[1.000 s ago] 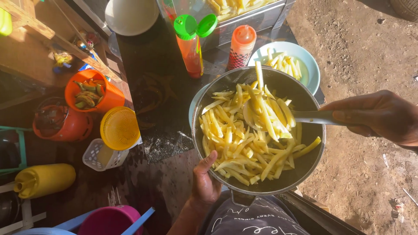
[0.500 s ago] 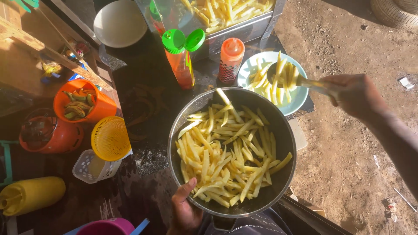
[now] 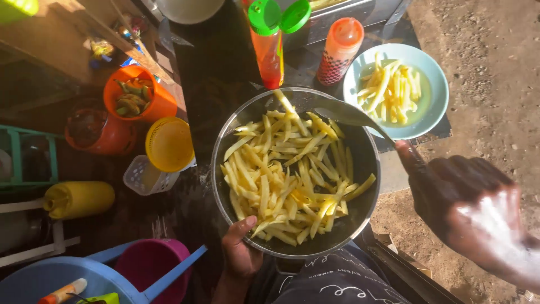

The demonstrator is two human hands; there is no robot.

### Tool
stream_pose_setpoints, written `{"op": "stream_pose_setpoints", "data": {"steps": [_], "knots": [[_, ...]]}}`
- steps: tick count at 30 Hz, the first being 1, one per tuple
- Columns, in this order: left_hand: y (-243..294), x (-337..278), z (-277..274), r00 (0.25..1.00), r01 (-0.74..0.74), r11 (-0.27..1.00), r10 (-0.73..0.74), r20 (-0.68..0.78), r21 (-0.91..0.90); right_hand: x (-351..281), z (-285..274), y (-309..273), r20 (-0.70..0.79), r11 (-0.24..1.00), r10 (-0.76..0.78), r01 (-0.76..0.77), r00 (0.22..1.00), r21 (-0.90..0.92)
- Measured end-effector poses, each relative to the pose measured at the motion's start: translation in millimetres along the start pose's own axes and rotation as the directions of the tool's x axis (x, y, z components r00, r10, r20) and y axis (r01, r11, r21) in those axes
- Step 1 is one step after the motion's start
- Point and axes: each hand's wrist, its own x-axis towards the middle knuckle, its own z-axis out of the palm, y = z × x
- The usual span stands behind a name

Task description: Preparing and serving french fries at a food stall, including frying, seasoning, and portioning.

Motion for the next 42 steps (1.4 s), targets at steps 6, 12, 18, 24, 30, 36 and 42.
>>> {"op": "stream_pose_setpoints", "data": {"steps": [6, 12, 18, 24, 30, 36, 42], "knots": [[-1.1, -10.7, 18.5, 0.982, 0.083, 0.993, -0.067, 0.174, -0.086, -7.7, 63.8, 8.0, 0.133, 0.991, -0.076, 0.090, 0.988, -0.099], [4.8, -25.9, 38.4, 0.962, 0.113, 0.990, -0.087, 0.260, -0.086, 30.8, 55.8, 0.2, 0.799, 0.362, 0.438, -0.894, 0.413, 0.264], [2.4, -22.8, 35.4, 0.921, 0.206, 0.978, -0.179, 0.347, -0.042, 30.5, 113.9, 22.9, -0.034, 0.559, -0.463, 0.321, 0.886, 0.765], [4.7, -19.6, 31.9, 0.894, 0.136, 0.989, -0.144, 0.425, 0.049, 14.9, 99.2, 51.0, 0.380, 0.518, -0.348, -0.162, 0.857, 0.840], [1.2, -13.5, 36.6, 0.872, 0.144, 0.989, -0.142, 0.469, 0.031, 20.2, 57.1, 52.8, 0.844, 0.167, 0.048, -0.837, 0.534, 0.520], [-22.9, 8.2, 23.6, 0.860, 0.137, 0.990, -0.142, 0.490, 0.046, 9.3, 39.4, 59.8, 0.864, 0.151, 0.227, -0.893, 0.449, 0.424], [-40.9, 14.1, 22.7, 0.547, -0.519, 0.850, 0.248, 0.799, 0.091, 10.9, 17.3, 74.0, 0.872, 0.064, 0.374, -0.947, 0.316, 0.315]]}}
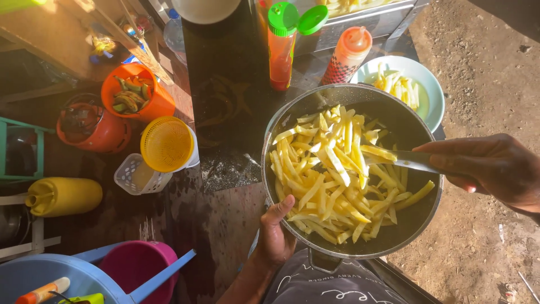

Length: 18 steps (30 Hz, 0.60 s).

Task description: Preparing and serving french fries at a food stall, including frying, seasoning, and portioning.

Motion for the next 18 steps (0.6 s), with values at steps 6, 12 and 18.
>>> {"op": "stream_pose_setpoints", "data": {"steps": [6, 12, 18], "knots": [[22.6, 18.6, 20.5, 0.791, 0.426, 0.699, -0.596, -0.139, -0.574, 9.1, -34.3, 15.2, -0.046, 0.994, -0.059, 0.063, 0.997, 0.089], [29.0, 2.1, 8.5, 0.899, 0.246, 0.783, -0.405, -0.167, -0.571, 26.7, -68.3, 21.3, -0.212, 0.980, -0.112, 0.144, 0.971, 0.141], [44.4, -10.2, -1.7, 0.556, 0.331, 0.783, -0.612, -0.562, -0.526, 89.0, -60.4, 43.6, -0.151, 0.783, -0.545, 0.437, 0.824, -0.443]]}}
